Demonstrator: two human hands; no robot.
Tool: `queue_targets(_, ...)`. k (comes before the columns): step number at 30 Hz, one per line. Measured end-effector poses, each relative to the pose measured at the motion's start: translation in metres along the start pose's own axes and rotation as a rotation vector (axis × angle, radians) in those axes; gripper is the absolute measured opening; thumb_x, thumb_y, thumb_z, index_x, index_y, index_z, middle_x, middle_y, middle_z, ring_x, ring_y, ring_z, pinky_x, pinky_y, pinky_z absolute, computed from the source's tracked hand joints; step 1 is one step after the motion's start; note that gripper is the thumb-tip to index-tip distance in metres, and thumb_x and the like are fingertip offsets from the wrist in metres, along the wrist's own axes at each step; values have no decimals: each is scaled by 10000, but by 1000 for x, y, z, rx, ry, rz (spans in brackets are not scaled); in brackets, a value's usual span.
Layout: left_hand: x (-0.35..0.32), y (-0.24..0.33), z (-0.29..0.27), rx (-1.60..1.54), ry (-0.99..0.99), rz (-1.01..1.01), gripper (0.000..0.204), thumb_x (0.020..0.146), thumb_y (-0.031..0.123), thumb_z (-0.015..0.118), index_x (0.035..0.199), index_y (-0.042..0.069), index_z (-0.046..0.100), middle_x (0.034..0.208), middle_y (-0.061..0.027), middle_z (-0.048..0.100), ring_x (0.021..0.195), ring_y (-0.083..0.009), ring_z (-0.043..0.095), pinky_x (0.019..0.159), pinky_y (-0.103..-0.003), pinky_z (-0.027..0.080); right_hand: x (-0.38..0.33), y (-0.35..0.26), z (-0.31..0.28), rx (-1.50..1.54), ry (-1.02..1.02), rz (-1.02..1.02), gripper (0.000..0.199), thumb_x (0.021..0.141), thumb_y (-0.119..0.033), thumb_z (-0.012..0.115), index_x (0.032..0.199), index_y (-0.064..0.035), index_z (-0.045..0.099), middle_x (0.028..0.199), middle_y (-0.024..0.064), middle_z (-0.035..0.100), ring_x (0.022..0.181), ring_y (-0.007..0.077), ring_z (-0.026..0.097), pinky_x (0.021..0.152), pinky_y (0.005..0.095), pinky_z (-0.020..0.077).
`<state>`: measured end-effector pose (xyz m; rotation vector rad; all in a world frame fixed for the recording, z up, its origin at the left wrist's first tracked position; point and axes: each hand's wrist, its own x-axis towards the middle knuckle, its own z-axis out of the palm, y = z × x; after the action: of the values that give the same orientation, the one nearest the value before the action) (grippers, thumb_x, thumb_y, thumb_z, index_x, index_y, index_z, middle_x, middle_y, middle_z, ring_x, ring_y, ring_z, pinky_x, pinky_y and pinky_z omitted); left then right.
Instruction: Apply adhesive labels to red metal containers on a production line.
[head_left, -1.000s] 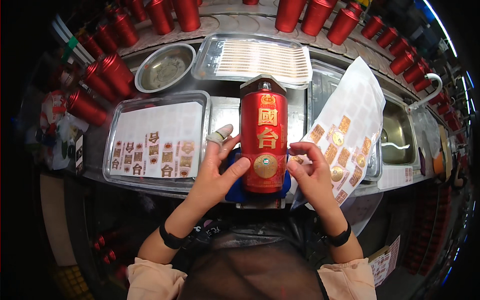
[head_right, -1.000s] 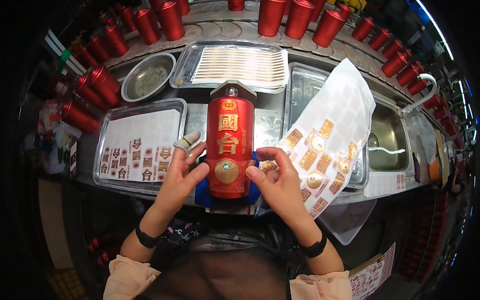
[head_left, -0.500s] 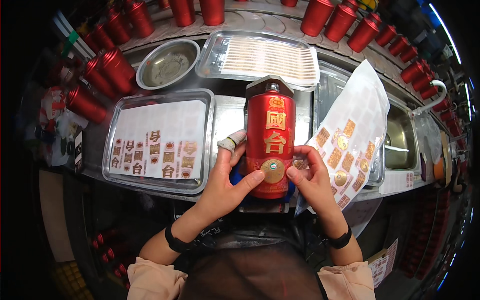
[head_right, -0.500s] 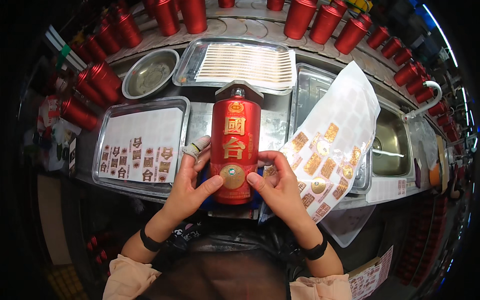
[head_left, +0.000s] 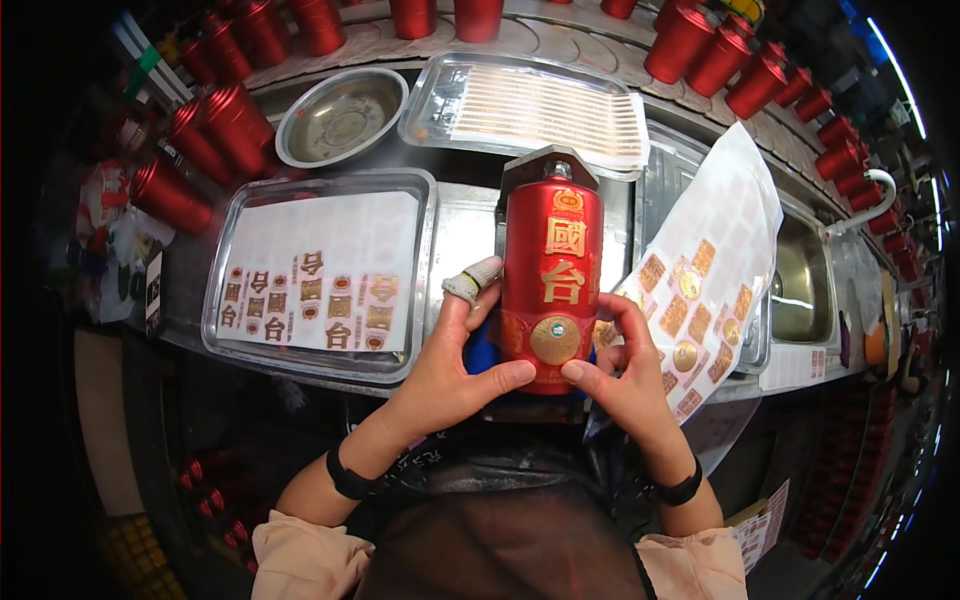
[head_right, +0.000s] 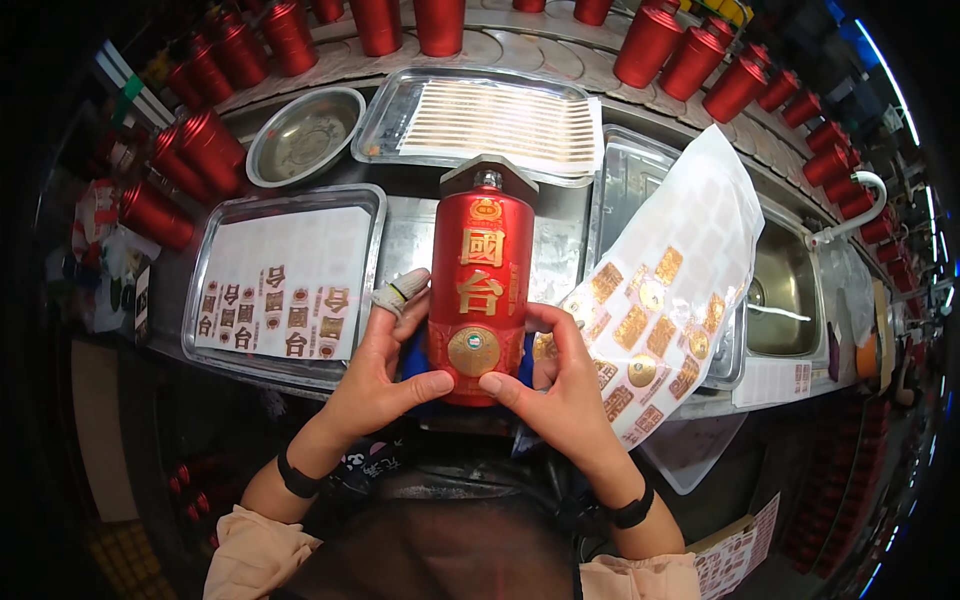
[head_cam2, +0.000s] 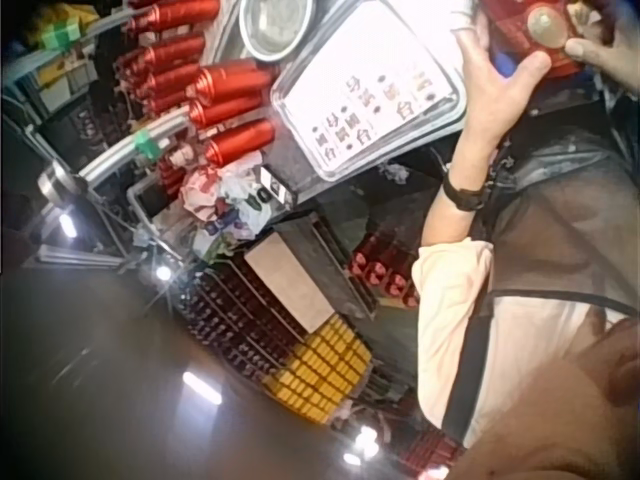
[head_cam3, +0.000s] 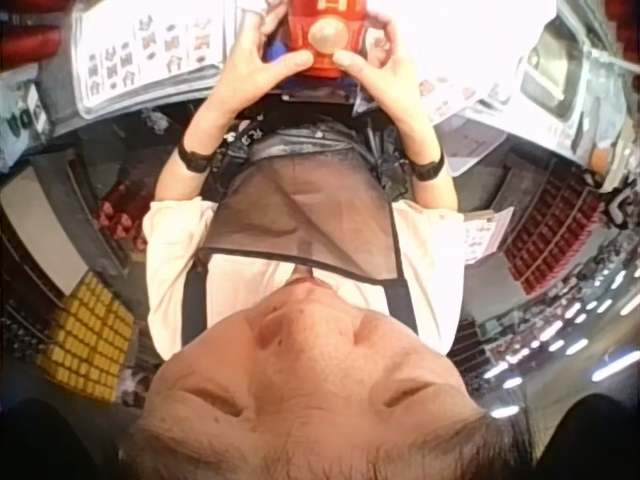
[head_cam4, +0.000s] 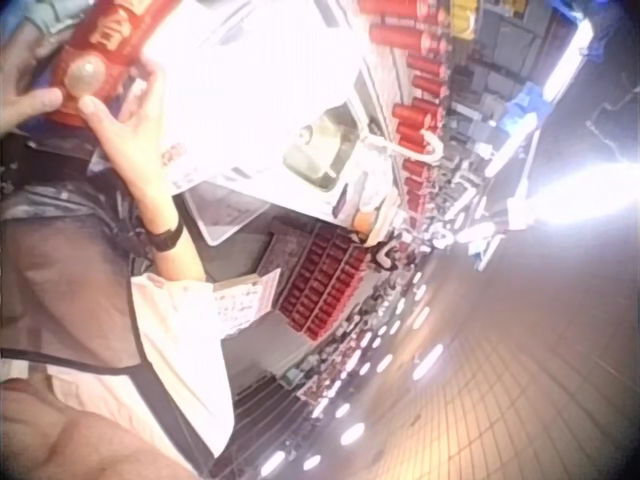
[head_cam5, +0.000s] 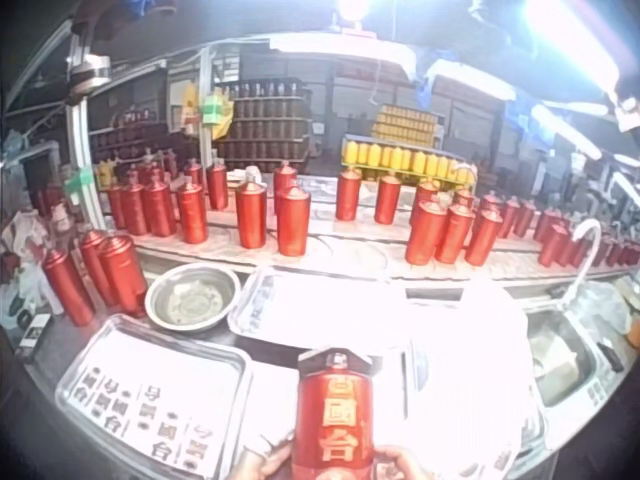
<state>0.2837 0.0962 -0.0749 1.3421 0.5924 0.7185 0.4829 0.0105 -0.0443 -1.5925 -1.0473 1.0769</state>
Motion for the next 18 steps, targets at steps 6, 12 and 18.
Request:
queue_targets(6,4,3,-1,-32,29,-20,892,843,187,744,1485,-13,158,1506,-192,280,1440,-318,245,1157,-403,222,6,7,-2,125,-36,29,647,775,-173,805,1285,-19,439,906,-10,572,573,-20,393,494,154,309)
queue_targets(12,11,3,9,-95,115,-64,831,858,175,729,1465,-22,197,1477,-186,311,1416,-330,283,1146,-408,258,12,11,6,153,21,43,521,831,-181,756,1210,-4,445,864,15,611,545,-16,399,491,145,320)
queue_targets(18,11,2,8,-69,97,-19,820,857,164,728,1459,-25,203,1468,-187,316,1413,-344,283,1147,-415,262,11,9,8,250,30,-1,513,834,-200,759,1193,-12,444,767,-31,543,546,-23,392,486,153,312)
